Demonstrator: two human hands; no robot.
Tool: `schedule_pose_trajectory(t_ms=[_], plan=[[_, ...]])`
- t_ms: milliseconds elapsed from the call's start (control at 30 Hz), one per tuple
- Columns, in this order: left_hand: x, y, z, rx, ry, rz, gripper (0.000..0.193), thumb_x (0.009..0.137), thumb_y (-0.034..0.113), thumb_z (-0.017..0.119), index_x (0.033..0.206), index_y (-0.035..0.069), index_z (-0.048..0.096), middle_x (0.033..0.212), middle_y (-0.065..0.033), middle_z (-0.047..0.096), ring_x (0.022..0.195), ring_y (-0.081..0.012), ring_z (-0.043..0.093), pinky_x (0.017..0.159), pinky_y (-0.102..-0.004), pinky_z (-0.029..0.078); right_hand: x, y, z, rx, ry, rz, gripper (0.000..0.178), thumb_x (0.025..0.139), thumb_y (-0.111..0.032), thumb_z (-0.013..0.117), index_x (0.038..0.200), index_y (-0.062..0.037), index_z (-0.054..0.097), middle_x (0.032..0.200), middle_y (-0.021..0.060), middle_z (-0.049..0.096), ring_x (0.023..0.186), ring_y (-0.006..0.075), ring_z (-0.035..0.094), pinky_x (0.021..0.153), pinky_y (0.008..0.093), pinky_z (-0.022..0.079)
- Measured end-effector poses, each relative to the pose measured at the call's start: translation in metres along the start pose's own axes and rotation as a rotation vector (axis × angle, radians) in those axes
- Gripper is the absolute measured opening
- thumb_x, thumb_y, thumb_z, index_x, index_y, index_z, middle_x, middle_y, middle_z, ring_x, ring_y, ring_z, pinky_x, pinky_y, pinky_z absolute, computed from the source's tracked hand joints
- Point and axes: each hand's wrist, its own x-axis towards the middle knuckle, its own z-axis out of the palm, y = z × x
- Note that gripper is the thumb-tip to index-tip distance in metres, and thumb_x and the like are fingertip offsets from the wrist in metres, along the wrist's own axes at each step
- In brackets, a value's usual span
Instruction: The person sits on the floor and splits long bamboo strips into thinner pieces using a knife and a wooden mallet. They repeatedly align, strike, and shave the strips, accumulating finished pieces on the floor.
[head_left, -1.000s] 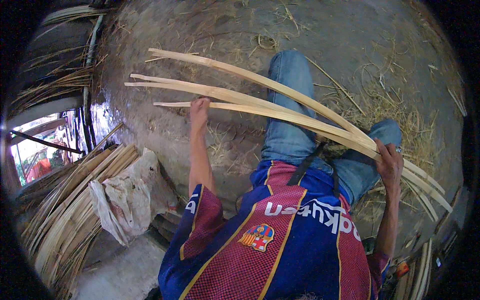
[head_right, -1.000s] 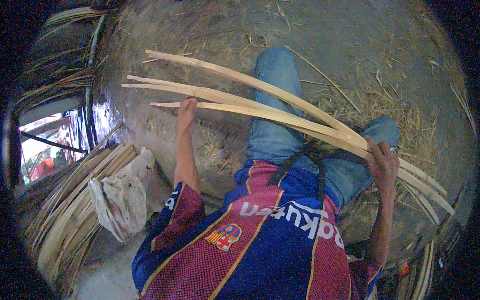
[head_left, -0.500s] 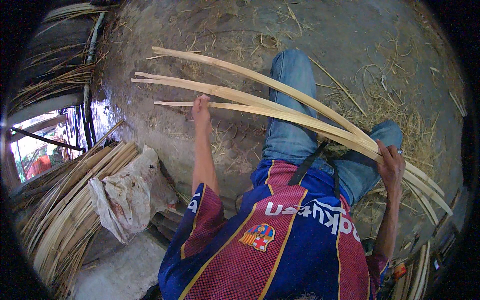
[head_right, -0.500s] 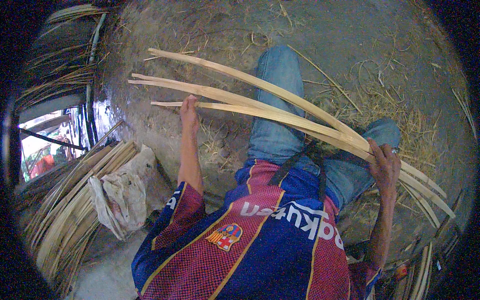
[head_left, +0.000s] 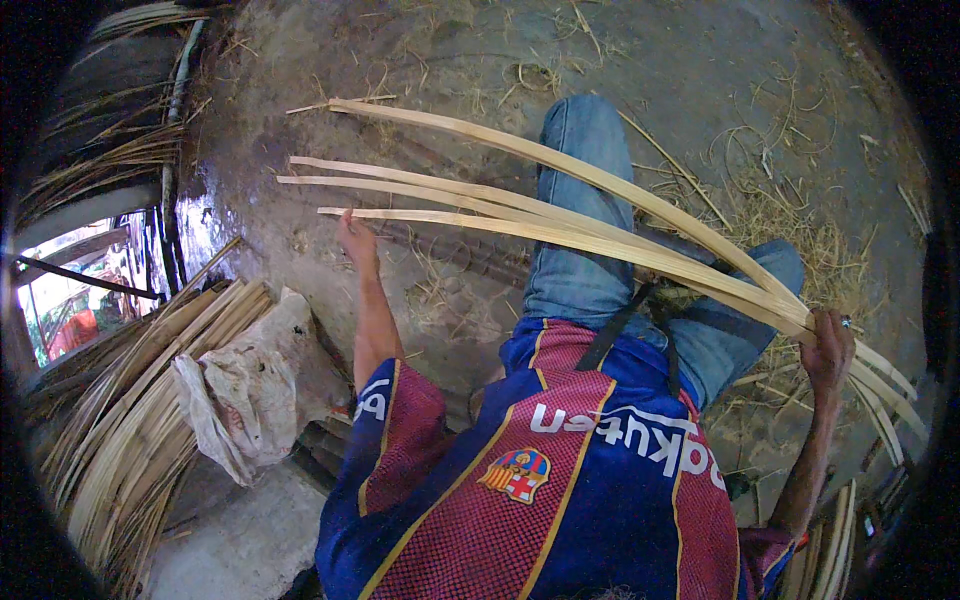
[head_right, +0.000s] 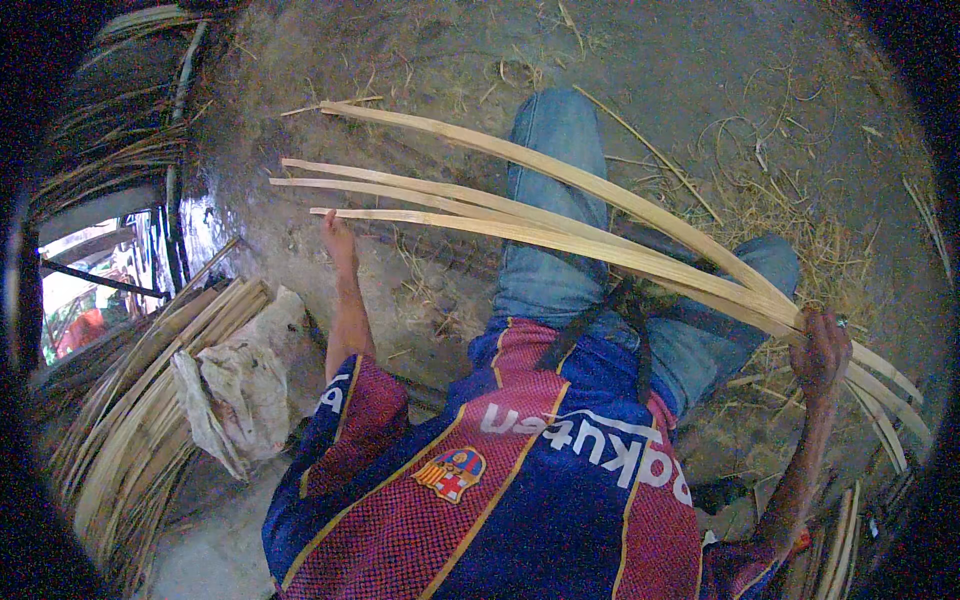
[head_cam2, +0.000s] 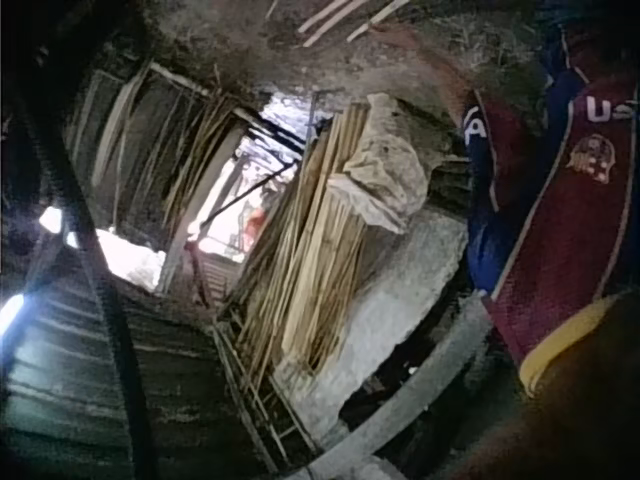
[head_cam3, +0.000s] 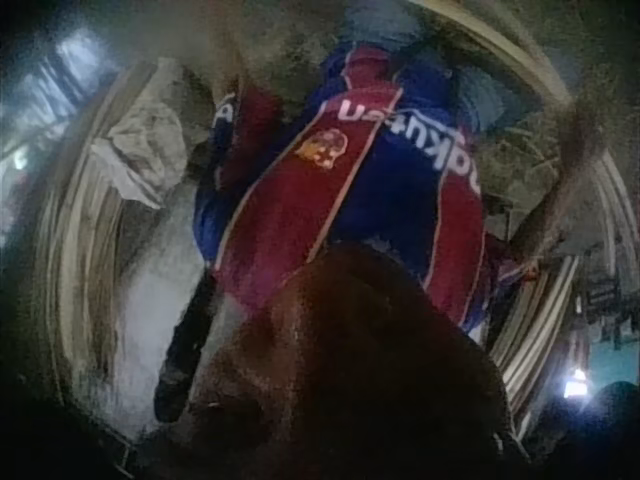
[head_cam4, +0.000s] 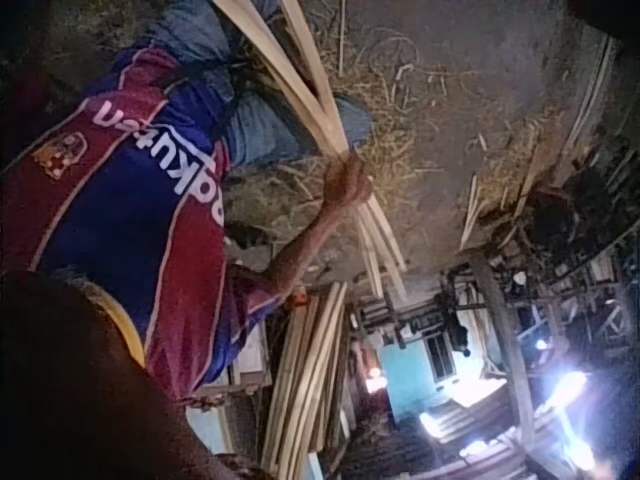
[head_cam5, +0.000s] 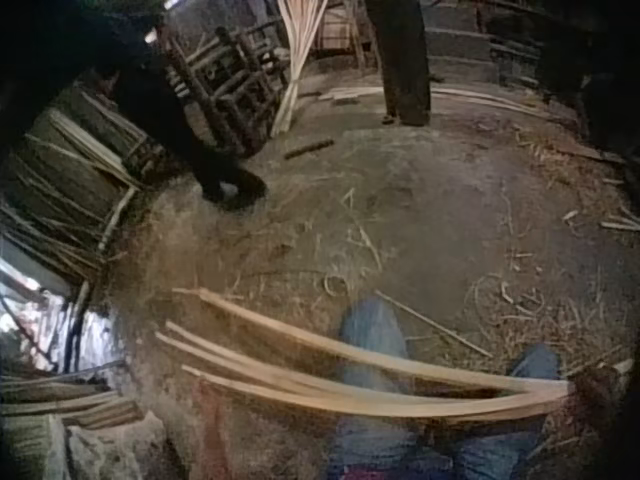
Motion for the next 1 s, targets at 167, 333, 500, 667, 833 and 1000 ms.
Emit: schedule_pose_trajectory(t_ms=[167,333,500,667,833,1000], plan=[[0.032,-0.042,-0.006,0.293,-0.172,0.186,0.032,0.094,0.02,0.058,0.119,-0.001,0.061,0.112,-0.0211,0.064,0.103,-0.0315,0.061,0.088,-0.0392,0.049,-0.003,0.007,-0.01,-0.046,0.005,0.011,0.052,0.067,-0.01,0.073,0.118,-0.0091,0.063,0.115,0.0231,0.064,0.1,0.0406,0.062,0.084,0.0472,0.05],[0.059,-0.077,-0.003,0.419,-0.341,-0.04,0.036,0.09,0.028,0.063,0.115,0.002,0.066,0.111,-0.0254,0.065,0.107,-0.0372,0.062,0.092,-0.041,0.049,-0.005,0.014,-0.009,-0.043,-0.088,0.071,0.054,0.067,-0.01,0.075,0.119,-0.0102,0.062,0.118,0.0244,0.062,0.104,0.0406,0.061,0.087,0.0467,0.05],[0.041,-0.011,0.022,0.449,-0.393,-0.062,0.025,0.089,0.025,0.062,0.096,0.004,0.073,0.089,-0.0213,0.07,0.091,-0.0329,0.068,0.085,-0.0407,0.051,-0.007,-0.007,-0.024,-0.037,-0.032,-0.012,0.045,0.072,-0.014,0.073,0.115,-0.0066,0.062,0.102,0.0196,0.063,0.089,0.0389,0.061,0.075,0.0469,0.048],[0.033,0.018,0.009,0.337,-0.3,0.163,0.023,0.09,0.022,0.058,0.095,0.005,0.073,0.086,-0.0166,0.071,0.083,-0.0293,0.067,0.08,-0.0383,0.051,-0.002,-0.008,-0.024,-0.017,0.03,-0.078,0.038,0.076,-0.017,0.07,0.111,-0.0041,0.062,0.091,0.016,0.06,0.08,0.0365,0.059,0.067,0.0455,0.046],[0.023,0.028,0.021,-0.066,-0.168,-0.07,0.029,0.095,0.029,0.053,0.1,0.007,0.072,0.099,-0.0131,0.071,0.101,-0.0287,0.064,0.096,-0.0399,0.043,0.0,-0.02,-0.028,0.092,0.072,-0.082,0.037,0.074,-0.015,0.07,0.109,-0.004,0.062,0.09,0.0155,0.06,0.078,0.0362,0.059,0.066,0.0444,0.047],[0.016,0.007,0.017,0.434,-0.455,-0.053,0.038,0.095,0.042,0.051,0.102,0.011,0.072,0.112,-0.012,0.069,0.115,-0.0288,0.058,0.116,-0.0489,0.012,0.007,-0.023,-0.024,0.057,0.103,-0.089,0.035,0.071,-0.01,0.069,0.105,-0.0048,0.063,0.085,0.014,0.058,0.077,0.0355,0.058,0.064,0.0437,0.047]])
